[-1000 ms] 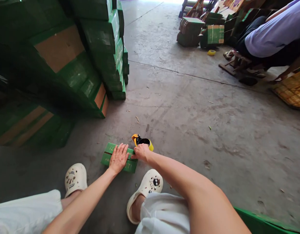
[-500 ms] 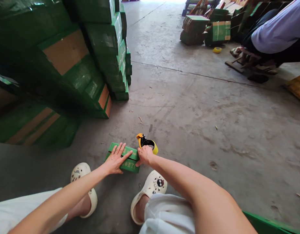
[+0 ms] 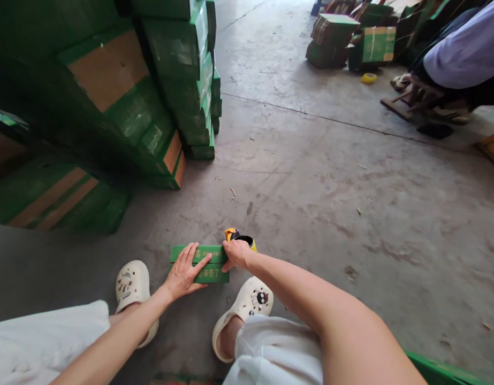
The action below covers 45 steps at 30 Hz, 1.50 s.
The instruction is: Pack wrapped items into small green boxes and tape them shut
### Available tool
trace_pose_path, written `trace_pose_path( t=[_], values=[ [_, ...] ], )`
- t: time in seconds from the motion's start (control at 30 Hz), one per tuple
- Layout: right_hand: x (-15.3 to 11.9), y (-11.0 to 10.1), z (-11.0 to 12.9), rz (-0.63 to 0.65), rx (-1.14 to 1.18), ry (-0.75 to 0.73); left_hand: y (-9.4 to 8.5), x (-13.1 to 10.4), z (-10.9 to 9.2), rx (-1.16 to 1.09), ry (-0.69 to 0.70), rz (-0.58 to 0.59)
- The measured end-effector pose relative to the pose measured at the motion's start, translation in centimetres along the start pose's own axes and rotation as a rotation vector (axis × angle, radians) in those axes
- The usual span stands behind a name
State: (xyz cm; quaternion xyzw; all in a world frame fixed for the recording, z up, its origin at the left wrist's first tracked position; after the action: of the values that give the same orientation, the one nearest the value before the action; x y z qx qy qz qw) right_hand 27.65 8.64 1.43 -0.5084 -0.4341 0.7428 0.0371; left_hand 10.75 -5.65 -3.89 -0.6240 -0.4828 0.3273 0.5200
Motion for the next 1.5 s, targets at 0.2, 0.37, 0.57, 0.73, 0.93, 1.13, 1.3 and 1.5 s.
trace_pose_path(
  t=[0.2, 0.37, 0.57, 0.73, 0.93, 1.13, 1.3, 1.5],
  values=[
    [-1.2, -1.1, -1.5, -0.089, 0.019, 0.012, 0.1, 0.6, 0.3, 0.01, -0.044, -0.019],
    [-1.8, -2.1, 0.3, -0.117, -0.088, -0.026, 0.7, 0.9, 0.4, 0.003, -0.049, 0.012],
    [-1.3, -0.5, 3.3, -0.021, -0.17, 0.026, 0.9, 0.7, 1.3, 0.032, -0.045, 0.115],
    [-1.0, 0.2, 1.8, -0.02, -0.067, 0.034, -0.1, -0.4, 3.3, 0.052, -0.033, 0.144],
    [-0.6, 1.0, 0.7, -0.017, 0.018, 0.042, 0.1, -0.7, 3.8, 0.028, -0.014, 0.108],
    [-0.3, 0.9, -1.0, -0.012, 0.126, 0.003, 0.3, -0.7, 4.0, 0.011, -0.018, 0.061],
    [-0.9, 0.7, -0.9, 0.002, 0.187, -0.016, 0.2, -0.7, 4.0, -0.026, -0.037, 0.045],
    [-0.5, -0.1, 1.6, -0.038, 0.015, 0.122, 0.4, -0.6, 4.1, -0.063, -0.062, 0.055]
  ],
)
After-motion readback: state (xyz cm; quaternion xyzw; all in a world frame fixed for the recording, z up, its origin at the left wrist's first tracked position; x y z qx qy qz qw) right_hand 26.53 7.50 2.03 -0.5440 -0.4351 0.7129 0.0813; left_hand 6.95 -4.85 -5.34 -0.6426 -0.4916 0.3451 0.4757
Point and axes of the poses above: each hand's wrist, its own x-axis towards the middle knuckle, its own y-axis out of the palm, z = x × y, the point moved 4 cm from there along x, towards the middle knuckle
